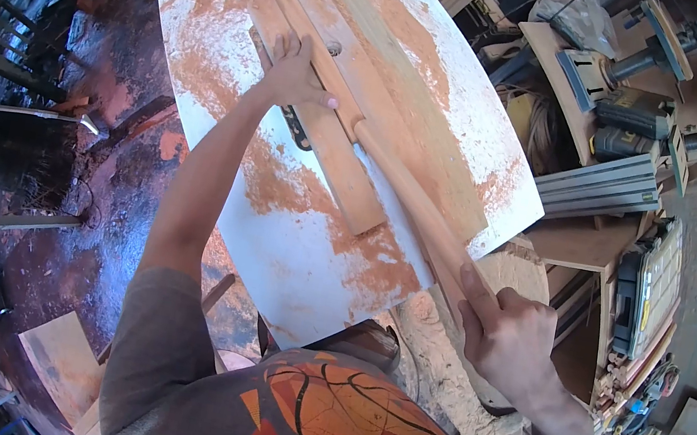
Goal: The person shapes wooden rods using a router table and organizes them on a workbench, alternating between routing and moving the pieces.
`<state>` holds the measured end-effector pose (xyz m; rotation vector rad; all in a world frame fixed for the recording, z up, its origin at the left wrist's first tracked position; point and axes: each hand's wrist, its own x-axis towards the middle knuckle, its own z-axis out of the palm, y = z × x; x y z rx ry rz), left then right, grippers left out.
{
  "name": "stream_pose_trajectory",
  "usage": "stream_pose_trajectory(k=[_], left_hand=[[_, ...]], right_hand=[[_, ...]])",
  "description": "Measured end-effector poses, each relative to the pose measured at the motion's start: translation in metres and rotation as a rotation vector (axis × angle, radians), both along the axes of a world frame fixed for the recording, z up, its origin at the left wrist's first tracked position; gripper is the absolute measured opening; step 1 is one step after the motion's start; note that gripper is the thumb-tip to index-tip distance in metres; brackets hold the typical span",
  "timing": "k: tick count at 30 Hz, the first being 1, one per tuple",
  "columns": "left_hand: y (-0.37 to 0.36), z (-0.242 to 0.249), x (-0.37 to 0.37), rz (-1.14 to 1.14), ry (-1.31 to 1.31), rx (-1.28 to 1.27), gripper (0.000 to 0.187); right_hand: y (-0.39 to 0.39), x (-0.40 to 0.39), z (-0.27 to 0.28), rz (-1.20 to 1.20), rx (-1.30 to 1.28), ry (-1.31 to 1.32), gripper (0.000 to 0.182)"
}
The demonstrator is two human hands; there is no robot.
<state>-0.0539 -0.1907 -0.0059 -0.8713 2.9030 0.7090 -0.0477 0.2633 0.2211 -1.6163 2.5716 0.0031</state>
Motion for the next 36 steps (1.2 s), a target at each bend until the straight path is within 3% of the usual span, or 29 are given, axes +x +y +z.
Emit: stream_pose_trajectory(k=[11,26,29,30,32,36], left_hand=[[-0.041,0.006,-0.016,-0.005,-0.087,-0.077,0.161],[-0.090,0.009,-0.031,0.028,-0.085,-0.122,0.158],[-0.098,0.004,-0.034,0.029,-0.063,-0.095,0.161],[-0.102,0.004,-0.035,0.035,-0.055,-0.082,0.161],[-0.108,0.002,-0.034,0.042,-0.038,-0.078,0.162],[-0.126,-0.001,-0.040,0.018,-0.023,-0.041,0.160]], right_hand=[[-0.037,-0.010,0.002,0.016,0.044,-0.001,0.050],[-0.081,-0.017,-0.006,-0.008,-0.006,0.080,0.039],[-0.092,-0.020,0.006,-0.019,0.103,-0.024,0.063],[-0.097,-0.021,0.006,-0.017,0.075,0.000,0.063],[-0.099,-0.018,0.000,-0.019,0.019,0.046,0.040],[-0.106,-0.021,-0.012,-0.013,-0.015,0.023,0.042]])
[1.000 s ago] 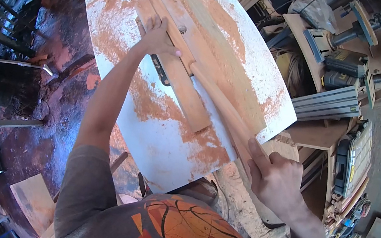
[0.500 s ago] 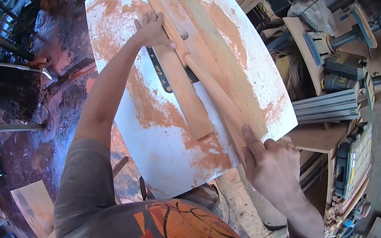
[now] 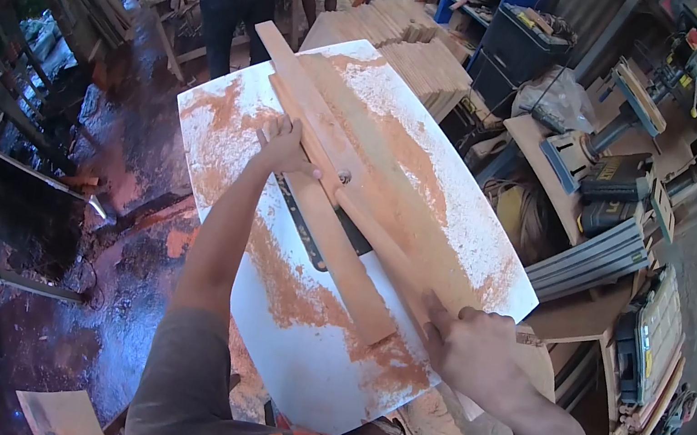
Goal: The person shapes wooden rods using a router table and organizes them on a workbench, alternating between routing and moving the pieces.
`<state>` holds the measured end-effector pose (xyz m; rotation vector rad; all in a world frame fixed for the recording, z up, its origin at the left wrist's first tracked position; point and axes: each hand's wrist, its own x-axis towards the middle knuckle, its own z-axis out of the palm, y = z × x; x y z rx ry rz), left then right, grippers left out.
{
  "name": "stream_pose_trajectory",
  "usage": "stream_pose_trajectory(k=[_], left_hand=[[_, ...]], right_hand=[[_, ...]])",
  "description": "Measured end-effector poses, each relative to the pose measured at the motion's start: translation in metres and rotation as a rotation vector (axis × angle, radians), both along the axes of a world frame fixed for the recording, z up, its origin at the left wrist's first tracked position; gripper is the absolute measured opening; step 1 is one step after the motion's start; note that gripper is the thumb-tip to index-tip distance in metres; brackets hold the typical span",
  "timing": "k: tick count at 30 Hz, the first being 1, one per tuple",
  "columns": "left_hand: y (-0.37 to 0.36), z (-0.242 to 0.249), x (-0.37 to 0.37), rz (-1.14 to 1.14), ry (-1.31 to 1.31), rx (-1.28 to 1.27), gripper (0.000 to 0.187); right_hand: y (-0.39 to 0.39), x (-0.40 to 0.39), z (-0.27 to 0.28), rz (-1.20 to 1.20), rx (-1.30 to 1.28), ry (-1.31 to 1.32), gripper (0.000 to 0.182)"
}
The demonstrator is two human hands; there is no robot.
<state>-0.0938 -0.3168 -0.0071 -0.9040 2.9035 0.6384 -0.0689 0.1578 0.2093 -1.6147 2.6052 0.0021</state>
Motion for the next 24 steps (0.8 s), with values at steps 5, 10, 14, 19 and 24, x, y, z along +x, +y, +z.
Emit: stream_pose_trajectory(k=[5,10,14,19,24], left_hand=[[-0.020,-0.001,-0.008,0.017,-0.074,-0.078,0.157],[-0.037,0.005,-0.015,0.026,-0.113,-0.106,0.156],[-0.056,0.018,-0.023,0.030,-0.113,-0.076,0.157],[-0.072,0.006,-0.020,0.032,-0.126,-0.086,0.157],[-0.128,-0.019,-0.030,0.132,0.346,0.361,0.122]], right_hand=[[-0.014,0.002,-0.010,-0.016,0.046,0.021,0.042],[-0.036,-0.008,-0.014,-0.001,-0.005,0.070,0.042],[-0.059,-0.013,-0.011,0.003,0.035,0.070,0.041],[-0.088,-0.012,0.002,-0.026,0.074,0.084,0.037],[-0.154,-0.025,-0.001,-0.054,0.070,0.034,0.031]])
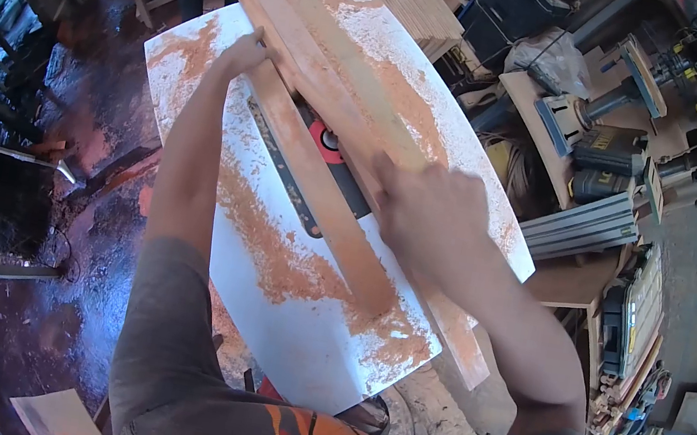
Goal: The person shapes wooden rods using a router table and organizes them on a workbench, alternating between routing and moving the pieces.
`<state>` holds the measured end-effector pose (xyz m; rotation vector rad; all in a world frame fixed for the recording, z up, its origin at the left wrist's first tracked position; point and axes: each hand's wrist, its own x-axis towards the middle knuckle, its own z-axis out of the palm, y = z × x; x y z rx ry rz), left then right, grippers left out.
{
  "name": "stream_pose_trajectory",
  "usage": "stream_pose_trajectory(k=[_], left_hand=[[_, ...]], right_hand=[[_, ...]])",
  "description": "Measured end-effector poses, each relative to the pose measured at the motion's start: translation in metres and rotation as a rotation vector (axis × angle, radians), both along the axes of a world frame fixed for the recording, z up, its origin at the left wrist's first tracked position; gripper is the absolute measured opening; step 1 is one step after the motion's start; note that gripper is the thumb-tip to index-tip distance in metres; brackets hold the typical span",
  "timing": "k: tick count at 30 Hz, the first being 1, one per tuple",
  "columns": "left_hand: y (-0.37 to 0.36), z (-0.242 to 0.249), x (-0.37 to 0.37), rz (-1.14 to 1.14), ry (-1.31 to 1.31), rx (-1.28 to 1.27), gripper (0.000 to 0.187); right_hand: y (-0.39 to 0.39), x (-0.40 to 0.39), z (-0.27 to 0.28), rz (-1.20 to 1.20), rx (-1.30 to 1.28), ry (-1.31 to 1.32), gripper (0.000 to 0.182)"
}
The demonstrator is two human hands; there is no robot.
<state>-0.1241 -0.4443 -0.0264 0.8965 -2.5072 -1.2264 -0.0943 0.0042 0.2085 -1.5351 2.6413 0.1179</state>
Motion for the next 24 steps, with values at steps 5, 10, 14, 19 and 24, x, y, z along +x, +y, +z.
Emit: stream_pose_trajectory(k=[5,10,14,19,24], left_hand=[[-0.035,-0.010,-0.024,0.082,-0.145,-0.244,0.085],[-0.042,-0.004,-0.045,0.207,-0.296,-0.362,0.071],[-0.072,-0.013,-0.057,0.203,-0.203,-0.334,0.070],[-0.092,-0.033,-0.053,0.236,-0.068,-0.323,0.072],[-0.076,0.017,0.008,0.231,-0.442,-0.520,0.067]], right_hand=[[-0.096,-0.037,-0.001,0.070,-0.021,0.051,0.027],[-0.050,-0.039,0.033,-0.047,-0.286,0.109,0.033],[0.046,-0.025,0.054,-0.233,-0.476,-0.057,0.041],[0.140,0.009,0.048,-0.488,-0.415,-0.076,0.041],[0.235,0.051,0.038,-0.808,-0.643,-0.186,0.045]])
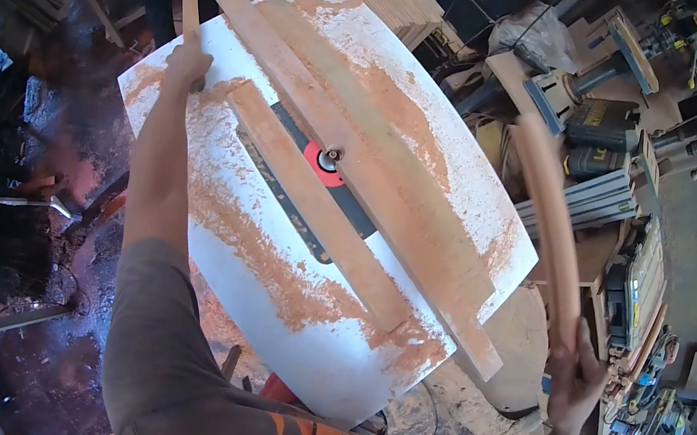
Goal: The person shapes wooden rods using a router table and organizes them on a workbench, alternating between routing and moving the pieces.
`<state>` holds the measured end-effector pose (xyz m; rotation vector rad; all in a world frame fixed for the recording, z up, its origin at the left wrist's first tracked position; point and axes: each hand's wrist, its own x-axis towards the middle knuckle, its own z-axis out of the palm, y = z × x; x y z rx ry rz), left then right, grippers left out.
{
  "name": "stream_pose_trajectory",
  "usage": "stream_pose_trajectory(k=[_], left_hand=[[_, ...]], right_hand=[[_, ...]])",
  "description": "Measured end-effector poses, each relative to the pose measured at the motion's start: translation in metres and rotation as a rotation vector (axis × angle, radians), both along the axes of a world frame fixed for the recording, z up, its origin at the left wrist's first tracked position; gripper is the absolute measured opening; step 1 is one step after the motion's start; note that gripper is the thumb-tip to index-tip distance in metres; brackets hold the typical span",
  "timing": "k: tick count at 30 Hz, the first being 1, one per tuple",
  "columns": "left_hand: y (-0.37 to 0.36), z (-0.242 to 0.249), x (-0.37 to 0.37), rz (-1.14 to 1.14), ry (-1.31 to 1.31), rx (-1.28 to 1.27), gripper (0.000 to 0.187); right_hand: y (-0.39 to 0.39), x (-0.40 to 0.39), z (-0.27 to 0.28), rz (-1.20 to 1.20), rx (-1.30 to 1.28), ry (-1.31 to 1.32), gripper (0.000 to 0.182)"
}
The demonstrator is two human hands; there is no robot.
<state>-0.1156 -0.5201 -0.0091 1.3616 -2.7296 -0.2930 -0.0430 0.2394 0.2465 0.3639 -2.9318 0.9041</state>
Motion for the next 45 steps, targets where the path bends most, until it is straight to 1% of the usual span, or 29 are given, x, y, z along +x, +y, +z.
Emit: stream_pose_trajectory(k=[1,2,4,5,6,7,8,9,10,11,12,14,16,18,19,20,21,22,23,25,26,28,30,32,36,38,39,41,45], left_hand=[[-0.024,-0.025,0.003,0.088,0.116,0.020,0.062],[-0.056,-0.053,0.008,0.167,0.231,0.047,0.058],[-0.120,-0.086,0.041,-0.220,0.038,-0.092,0.048],[-0.091,-0.070,0.051,-0.158,0.504,0.439,0.042],[-0.063,-0.049,0.087,-0.025,0.925,0.986,0.038],[-0.011,-0.027,0.116,-0.023,1.026,1.069,0.036],[0.049,-0.002,0.137,-0.028,1.155,1.137,0.035],[0.100,0.012,0.160,0.037,1.202,1.136,0.036],[0.140,0.027,0.170,0.096,1.267,1.124,0.038],[0.174,0.044,0.168,0.082,1.262,1.124,0.038],[0.209,0.061,0.177,0.114,1.196,0.934,0.040],[0.256,0.075,0.190,0.148,1.099,0.608,0.044],[0.320,0.091,0.204,0.129,1.138,0.646,0.048],[0.408,0.103,0.222,0.072,1.057,0.736,0.047],[0.457,0.088,0.228,0.081,1.100,0.755,0.041],[0.492,0.052,0.229,0.010,1.241,1.017,0.038],[0.546,0.040,0.222,0.131,1.245,1.054,0.038],[0.598,0.061,0.216,0.143,1.203,1.222,0.036],[0.633,0.037,0.209,0.130,1.177,1.313,0.033],[0.687,0.029,0.189,0.232,1.156,1.516,0.028],[0.703,0.020,0.179,0.227,1.177,1.507,0.028],[0.725,0.007,0.162,0.356,1.279,1.697,0.027],[0.733,0.018,0.153,0.336,1.383,1.640,0.027],[0.732,0.004,0.143,0.364,1.352,1.739,0.027],[0.725,-0.001,0.125,0.437,1.327,1.955,0.033],[0.719,0.014,0.132,0.292,1.101,1.920,0.048],[0.717,0.022,0.137,0.293,1.104,1.921,0.048],[0.712,0.040,0.148,0.146,0.517,1.504,0.061],[0.702,0.007,0.143,0.137,0.501,1.636,0.068]], right_hand=[[0.013,0.006,-0.002,-0.032,-0.076,-0.008,0.045],[0.025,0.009,-0.004,-0.010,-0.025,0.071,0.047],[0.034,0.020,0.010,-0.064,0.094,0.050,0.049],[0.044,0.022,0.001,-0.026,0.102,0.142,0.049],[0.047,0.031,0.005,-0.115,0.113,0.033,0.050],[0.053,0.035,0.006,-0.108,0.083,-0.042,0.050],[0.064,0.033,-0.014,0.037,-0.007,0.090,0.050],[0.072,0.033,-0.015,0.125,0.087,0.077,0.049],[0.067,0.030,-0.023,0.221,-0.044,0.113,0.046],[0.069,0.029,-0.028,0.214,-0.016,0.021,0.045],[0.074,0.031,-0.030,0.219,0.019,-0.082,0.044],[0.081,0.032,-0.049,0.265,-0.019,-0.064,0.044],[0.104,0.038,-0.073,0.313,-0.078,-0.034,0.044],[0.135,0.049,-0.093,0.359,-0.267,-0.021,0.045],[0.158,0.058,-0.100,0.345,-0.258,-0.059,0.044],[0.175,0.067,-0.105,0.366,-0.269,-0.046,0.044],[0.192,0.078,-0.110,0.325,-0.338,-0.050,0.043],[0.209,0.088,-0.115,0.284,-0.407,-0.053,0.043],[0.228,0.098,-0.119,0.306,-0.415,-0.039,0.043],[0.265,0.113,-0.125,0.172,-0.388,-0.086,0.042],[0.279,0.120,-0.124,0.188,-0.393,-0.074,0.042],[0.307,0.132,-0.118,0.098,-0.309,-0.147,0.043],[0.330,0.142,-0.127,0.101,-0.359,-0.118,0.044],[0.349,0.152,-0.130,0.055,-0.427,-0.221,0.053],[0.362,0.164,-0.138,0.025,-0.481,-0.301,0.053],[0.366,0.165,-0.146,0.075,-0.488,-0.241,0.052],[0.365,0.165,-0.144,0.115,-0.466,-0.243,0.048],[0.360,0.167,-0.136,0.147,-0.401,-0.267,0.044],[0.357,0.161,-0.133,0.242,-0.296,-0.192,0.043]])
